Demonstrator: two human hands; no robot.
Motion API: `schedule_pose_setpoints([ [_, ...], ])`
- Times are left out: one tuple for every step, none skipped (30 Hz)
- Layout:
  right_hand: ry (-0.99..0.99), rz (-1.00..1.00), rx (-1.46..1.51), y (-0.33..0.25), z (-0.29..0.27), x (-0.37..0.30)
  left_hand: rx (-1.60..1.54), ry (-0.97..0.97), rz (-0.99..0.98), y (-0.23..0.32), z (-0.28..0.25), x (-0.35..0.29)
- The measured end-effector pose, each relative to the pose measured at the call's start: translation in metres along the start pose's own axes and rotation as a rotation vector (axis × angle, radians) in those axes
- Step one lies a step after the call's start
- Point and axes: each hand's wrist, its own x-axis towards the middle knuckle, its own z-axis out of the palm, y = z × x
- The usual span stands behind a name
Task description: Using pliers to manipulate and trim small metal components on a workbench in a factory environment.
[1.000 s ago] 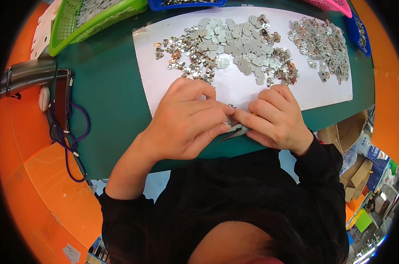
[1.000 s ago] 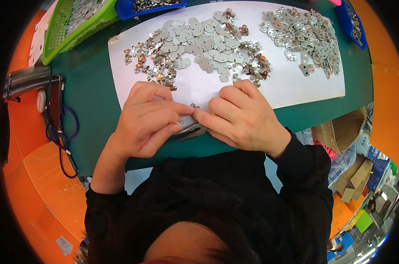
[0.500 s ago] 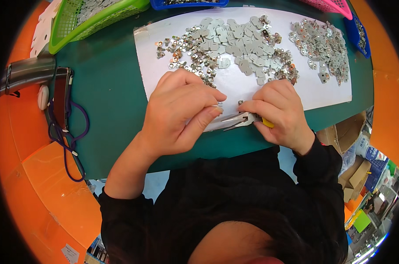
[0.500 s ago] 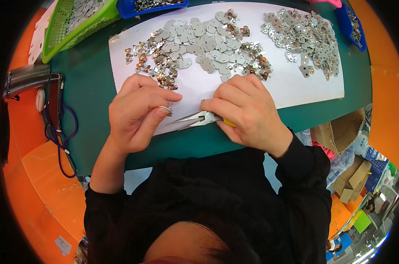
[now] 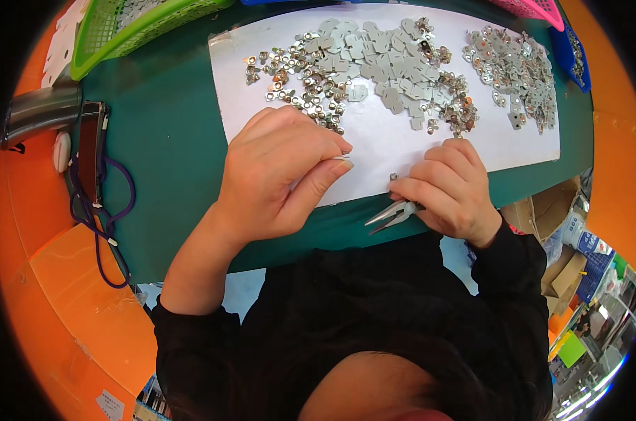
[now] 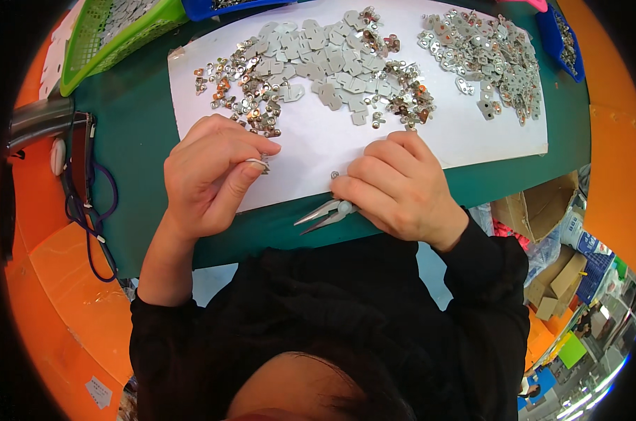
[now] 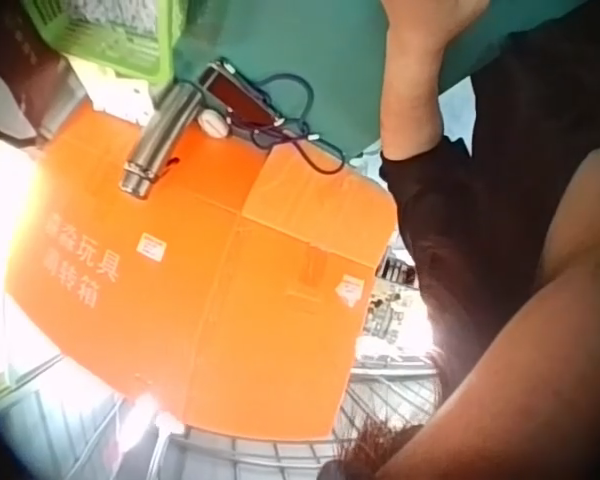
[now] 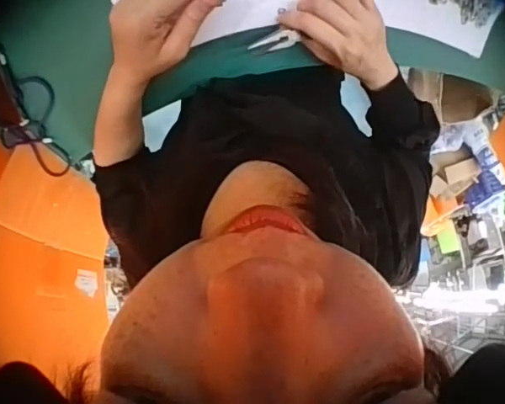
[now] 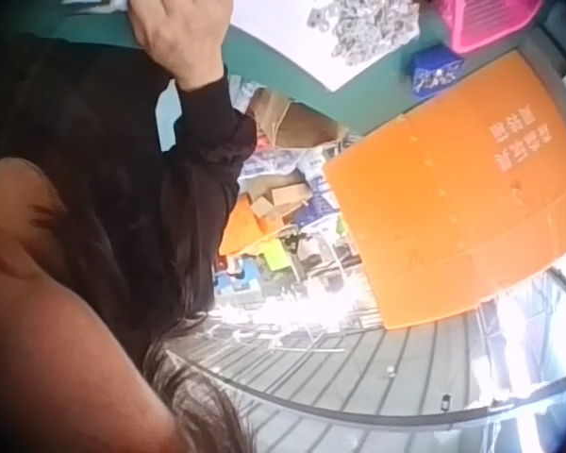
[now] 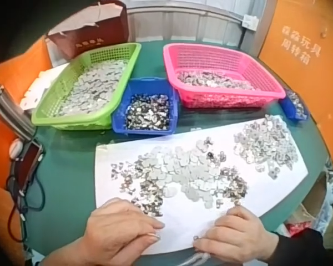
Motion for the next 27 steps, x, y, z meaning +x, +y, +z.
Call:
schedule_pose_setpoints([
  [0.021, 0.005, 0.029, 0.001, 0.002, -0.001, 0.007, -0.006, -0.005, 0.001, 0.000, 0.000],
  [0.020, 0.005, 0.030, 0.001, 0.002, -0.001, 0.014, -0.011, -0.008, 0.001, 0.000, 0.000],
  [0.018, 0.018, 0.052, 0.001, 0.003, -0.001, 0.014, -0.011, -0.008, 0.000, 0.001, 0.000],
  [0.017, 0.030, 0.073, 0.002, 0.002, 0.000, 0.006, -0.002, -0.003, 0.000, 0.001, 0.000],
  [0.017, 0.028, 0.072, 0.003, 0.000, 0.004, -0.002, 0.008, 0.002, -0.001, 0.002, 0.000],
  [0.025, 0.056, 0.040, 0.005, -0.003, 0.011, -0.001, 0.009, 0.004, -0.001, 0.002, 0.000],
  [0.033, 0.084, 0.007, 0.006, -0.004, 0.016, -0.045, 0.024, -0.046, -0.001, 0.003, 0.000],
  [0.034, 0.082, 0.006, 0.007, -0.003, 0.020, -0.089, 0.039, -0.095, 0.000, 0.003, -0.001],
  [0.096, 0.119, -0.017, 0.009, -0.002, 0.024, -0.087, 0.041, -0.092, 0.000, 0.005, -0.003],
  [0.159, 0.153, -0.039, 0.010, -0.002, 0.028, -0.252, 0.069, -0.263, 0.002, 0.007, -0.008],
  [0.189, 0.192, 0.006, 0.007, -0.006, 0.032, -0.418, 0.098, -0.433, 0.004, 0.008, -0.010],
  [0.192, 0.184, 0.005, 0.005, -0.004, 0.035, -0.413, 0.103, -0.429, 0.008, 0.009, -0.010],
  [0.304, 0.253, 0.101, 0.002, -0.001, 0.038, -0.690, 0.138, -0.525, 0.013, 0.011, -0.008],
  [0.415, 0.319, 0.198, -0.001, 0.001, 0.042, -0.969, 0.171, -0.615, 0.017, 0.011, -0.007],
  [0.452, 0.296, 0.233, -0.005, 0.004, 0.048, -0.969, 0.178, -0.607, 0.020, 0.009, -0.007],
  [0.450, 0.285, 0.229, -0.009, 0.004, 0.051, -1.091, 0.134, -0.687, 0.022, 0.007, -0.007],
  [0.426, 0.227, 0.193, -0.013, 0.003, 0.053, -1.212, 0.089, -0.766, 0.023, 0.005, -0.006],
  [0.401, 0.170, 0.157, -0.014, 0.004, 0.054, -1.213, 0.097, -0.756, 0.023, 0.005, -0.006],
  [0.442, 0.089, 0.096, -0.013, 0.009, 0.055, -1.285, 0.071, -0.775, 0.024, 0.005, -0.007],
  [0.441, 0.076, 0.099, -0.013, 0.008, 0.057, -1.357, 0.044, -0.793, 0.024, 0.005, -0.008],
  [0.440, 0.045, 0.055, -0.015, 0.007, 0.059, -1.371, 0.046, -0.825, 0.024, 0.006, -0.009],
  [0.438, 0.016, 0.010, -0.016, 0.006, 0.059, -1.371, 0.055, -0.818, 0.023, 0.006, -0.011],
  [0.421, 0.004, -0.009, -0.016, 0.005, 0.059, -1.393, 0.048, -0.821, 0.020, 0.007, -0.012],
  [0.418, -0.004, -0.007, -0.017, 0.005, 0.059, -1.414, 0.041, -0.825, 0.019, 0.007, -0.013],
  [0.411, -0.020, -0.026, -0.016, 0.005, 0.059, -1.415, 0.047, -0.821, 0.019, 0.006, -0.013],
  [0.405, -0.035, -0.045, -0.016, 0.005, 0.058, -1.386, 0.038, -0.837, 0.020, 0.005, -0.011],
  [0.403, -0.040, -0.045, -0.016, 0.004, 0.058, -1.357, 0.029, -0.854, 0.021, 0.004, -0.010],
])
